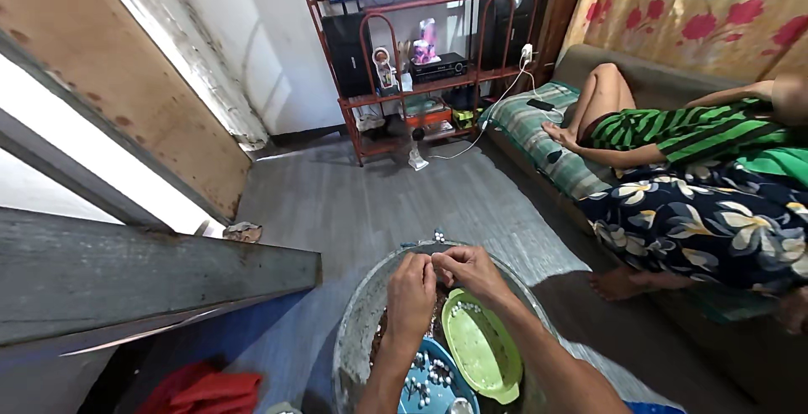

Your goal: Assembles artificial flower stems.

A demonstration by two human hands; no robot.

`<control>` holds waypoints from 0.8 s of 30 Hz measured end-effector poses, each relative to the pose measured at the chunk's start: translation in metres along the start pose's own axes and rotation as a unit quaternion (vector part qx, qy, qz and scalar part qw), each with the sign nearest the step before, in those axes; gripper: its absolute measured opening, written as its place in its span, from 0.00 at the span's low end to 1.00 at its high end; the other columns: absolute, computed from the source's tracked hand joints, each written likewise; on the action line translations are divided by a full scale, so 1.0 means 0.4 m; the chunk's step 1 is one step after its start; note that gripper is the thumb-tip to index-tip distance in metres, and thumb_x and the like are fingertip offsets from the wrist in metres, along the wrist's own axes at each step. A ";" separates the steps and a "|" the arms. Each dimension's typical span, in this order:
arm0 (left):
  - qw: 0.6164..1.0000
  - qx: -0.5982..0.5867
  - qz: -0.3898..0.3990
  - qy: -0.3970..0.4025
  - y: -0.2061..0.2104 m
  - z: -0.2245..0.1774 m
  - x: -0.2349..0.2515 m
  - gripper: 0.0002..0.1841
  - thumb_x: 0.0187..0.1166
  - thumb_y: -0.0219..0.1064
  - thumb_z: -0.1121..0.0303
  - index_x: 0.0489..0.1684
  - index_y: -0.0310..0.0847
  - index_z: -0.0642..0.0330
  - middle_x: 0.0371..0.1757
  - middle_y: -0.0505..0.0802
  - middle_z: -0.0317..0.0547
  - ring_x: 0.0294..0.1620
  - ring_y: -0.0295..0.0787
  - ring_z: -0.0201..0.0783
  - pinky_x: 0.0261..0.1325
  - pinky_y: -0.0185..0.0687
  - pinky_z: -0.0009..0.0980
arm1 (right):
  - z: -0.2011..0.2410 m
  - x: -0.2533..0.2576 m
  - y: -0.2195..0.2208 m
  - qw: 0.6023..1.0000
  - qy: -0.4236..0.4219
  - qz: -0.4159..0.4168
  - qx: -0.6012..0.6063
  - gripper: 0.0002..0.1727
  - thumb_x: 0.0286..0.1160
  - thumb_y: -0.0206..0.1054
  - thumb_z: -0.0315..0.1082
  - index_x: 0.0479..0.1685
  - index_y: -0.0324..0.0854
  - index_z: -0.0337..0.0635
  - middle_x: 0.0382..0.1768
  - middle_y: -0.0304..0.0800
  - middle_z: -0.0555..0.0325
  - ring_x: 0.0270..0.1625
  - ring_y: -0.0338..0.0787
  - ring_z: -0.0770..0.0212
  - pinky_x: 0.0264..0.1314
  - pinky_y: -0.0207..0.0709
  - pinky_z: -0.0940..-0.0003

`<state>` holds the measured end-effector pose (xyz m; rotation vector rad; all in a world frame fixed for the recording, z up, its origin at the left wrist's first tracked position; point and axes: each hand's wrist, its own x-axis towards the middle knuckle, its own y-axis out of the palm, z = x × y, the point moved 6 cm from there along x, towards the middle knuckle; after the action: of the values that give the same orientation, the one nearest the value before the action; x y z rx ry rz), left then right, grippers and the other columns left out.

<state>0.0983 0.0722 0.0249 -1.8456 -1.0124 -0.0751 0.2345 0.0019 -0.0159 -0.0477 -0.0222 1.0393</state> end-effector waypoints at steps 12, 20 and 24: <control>0.740 -0.600 0.046 -0.300 0.009 0.086 0.013 0.09 0.91 0.56 0.69 0.55 0.81 0.60 0.37 0.90 0.43 0.35 0.88 0.35 0.40 0.87 0.30 | 0.040 -0.037 -0.010 0.991 -0.008 -0.094 0.096 0.15 0.86 0.67 0.40 0.49 0.90 0.36 0.34 0.93 0.55 0.31 0.89 0.65 0.39 0.86 0.68; 0.709 -0.638 0.062 -0.294 0.040 0.035 -0.054 0.14 0.87 0.63 0.55 0.63 0.84 0.47 0.53 0.91 0.39 0.45 0.89 0.33 0.45 0.88 0.32 | 0.038 -0.094 0.083 0.987 -0.038 0.015 0.157 0.13 0.82 0.71 0.38 0.57 0.89 0.42 0.44 0.94 0.55 0.38 0.90 0.64 0.43 0.87 0.68; 0.694 -0.659 0.078 -0.279 0.046 0.029 -0.065 0.14 0.88 0.61 0.56 0.64 0.84 0.44 0.52 0.91 0.37 0.46 0.88 0.32 0.46 0.86 0.31 | 0.042 -0.090 0.083 0.984 -0.050 -0.015 0.171 0.11 0.82 0.71 0.34 0.51 0.90 0.34 0.40 0.94 0.51 0.38 0.92 0.62 0.44 0.89 0.66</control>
<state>0.0894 0.0626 -0.0066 -3.4374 -1.3368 -0.1762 0.1869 -0.0118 -0.0008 0.3155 0.0639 1.0019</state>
